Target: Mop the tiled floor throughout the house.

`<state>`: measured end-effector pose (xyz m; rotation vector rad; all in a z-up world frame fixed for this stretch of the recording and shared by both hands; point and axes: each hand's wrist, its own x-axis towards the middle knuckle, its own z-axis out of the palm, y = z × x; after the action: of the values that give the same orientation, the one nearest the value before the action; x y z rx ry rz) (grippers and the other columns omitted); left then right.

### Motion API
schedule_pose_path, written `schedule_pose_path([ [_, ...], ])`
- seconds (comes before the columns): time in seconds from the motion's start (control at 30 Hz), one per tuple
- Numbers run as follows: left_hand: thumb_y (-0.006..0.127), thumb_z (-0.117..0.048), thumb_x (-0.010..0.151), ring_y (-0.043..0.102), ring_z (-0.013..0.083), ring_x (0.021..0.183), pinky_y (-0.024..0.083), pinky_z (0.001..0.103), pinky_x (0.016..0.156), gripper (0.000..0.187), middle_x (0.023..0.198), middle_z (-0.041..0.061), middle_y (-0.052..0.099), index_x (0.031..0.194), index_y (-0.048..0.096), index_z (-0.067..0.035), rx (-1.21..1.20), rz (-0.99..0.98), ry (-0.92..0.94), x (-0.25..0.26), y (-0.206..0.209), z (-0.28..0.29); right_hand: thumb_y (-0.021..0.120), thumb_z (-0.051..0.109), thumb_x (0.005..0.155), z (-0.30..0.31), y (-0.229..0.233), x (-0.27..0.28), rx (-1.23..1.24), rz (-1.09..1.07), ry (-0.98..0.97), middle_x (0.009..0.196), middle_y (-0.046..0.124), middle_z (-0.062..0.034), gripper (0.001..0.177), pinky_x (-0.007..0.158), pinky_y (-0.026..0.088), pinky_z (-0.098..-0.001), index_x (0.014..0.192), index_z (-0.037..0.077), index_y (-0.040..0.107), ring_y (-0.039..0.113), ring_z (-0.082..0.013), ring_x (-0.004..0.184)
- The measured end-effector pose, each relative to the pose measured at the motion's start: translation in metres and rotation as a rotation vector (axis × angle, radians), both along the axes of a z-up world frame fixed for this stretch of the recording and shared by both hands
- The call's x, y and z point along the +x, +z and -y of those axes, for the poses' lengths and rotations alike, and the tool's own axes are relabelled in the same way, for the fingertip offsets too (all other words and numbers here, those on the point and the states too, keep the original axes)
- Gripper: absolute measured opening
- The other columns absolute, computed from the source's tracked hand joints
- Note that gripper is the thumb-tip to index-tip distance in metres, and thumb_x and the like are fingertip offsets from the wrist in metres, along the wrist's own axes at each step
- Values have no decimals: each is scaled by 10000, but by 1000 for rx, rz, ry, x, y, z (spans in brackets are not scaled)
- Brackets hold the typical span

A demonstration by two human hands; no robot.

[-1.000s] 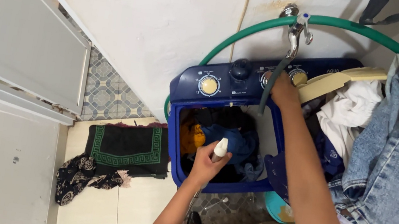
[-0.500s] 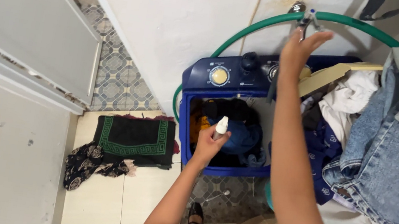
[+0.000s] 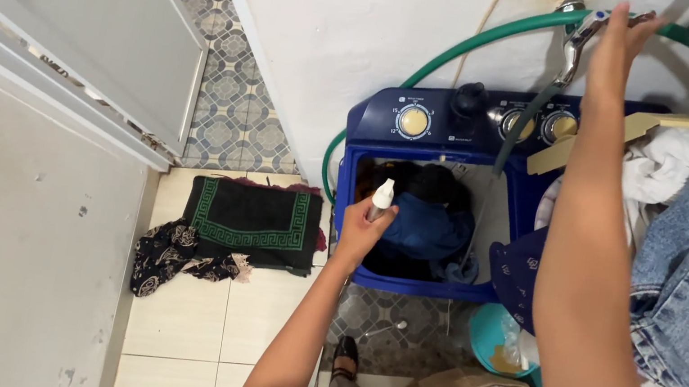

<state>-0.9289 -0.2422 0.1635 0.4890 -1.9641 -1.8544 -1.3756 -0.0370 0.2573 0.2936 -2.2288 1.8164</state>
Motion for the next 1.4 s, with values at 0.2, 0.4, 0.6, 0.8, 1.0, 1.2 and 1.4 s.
schedule_pose_path([
  [0.2,753,-222,911,420,30,659,357,263,567,239,669,-63,515,862,649,-13,26,24,17,14,9,6,575,248,1060,20,-94,84,-400,18,-89,1511,537,-177,559,1091,465,-343,1535,10,403,580,-285,1317],
  [0.4,748,-206,910,465,23,654,384,254,568,203,675,-67,562,874,685,-16,43,21,33,24,9,18,617,101,908,81,-123,251,-292,315,-80,1151,664,-9,391,673,554,-258,1292,169,577,666,-126,947],
  [0.6,753,-199,888,481,45,606,372,243,544,182,685,-69,573,978,738,-42,198,58,-12,43,-6,23,503,318,1049,117,-63,391,-393,498,493,1184,696,-105,375,841,571,-335,1305,64,605,696,-189,1019],
  [0.8,819,-201,865,538,28,728,450,220,635,235,815,-81,620,1002,694,-57,197,-53,-91,101,-44,11,493,428,1076,136,26,482,-509,334,813,1050,674,-106,474,898,543,-315,1302,21,582,673,-172,958],
  [1.0,844,-169,838,588,38,740,505,243,666,228,806,-55,656,946,666,-76,218,49,-162,220,-95,-10,600,364,1044,122,16,559,-520,400,861,730,550,-97,362,620,490,-359,961,12,582,529,-179,590],
  [1.2,839,-136,851,581,47,843,528,249,778,277,889,-50,609,1016,621,-87,366,-11,-259,430,-168,-46,637,368,967,76,60,736,-613,420,1112,596,500,-121,409,517,421,-383,801,8,534,459,-210,492],
  [1.4,837,-173,826,619,88,870,521,291,778,254,924,10,659,991,676,-67,124,6,-249,577,-201,-54,757,333,829,53,61,928,-476,248,1238,560,560,-67,413,478,368,-324,651,3,583,497,-166,472],
])
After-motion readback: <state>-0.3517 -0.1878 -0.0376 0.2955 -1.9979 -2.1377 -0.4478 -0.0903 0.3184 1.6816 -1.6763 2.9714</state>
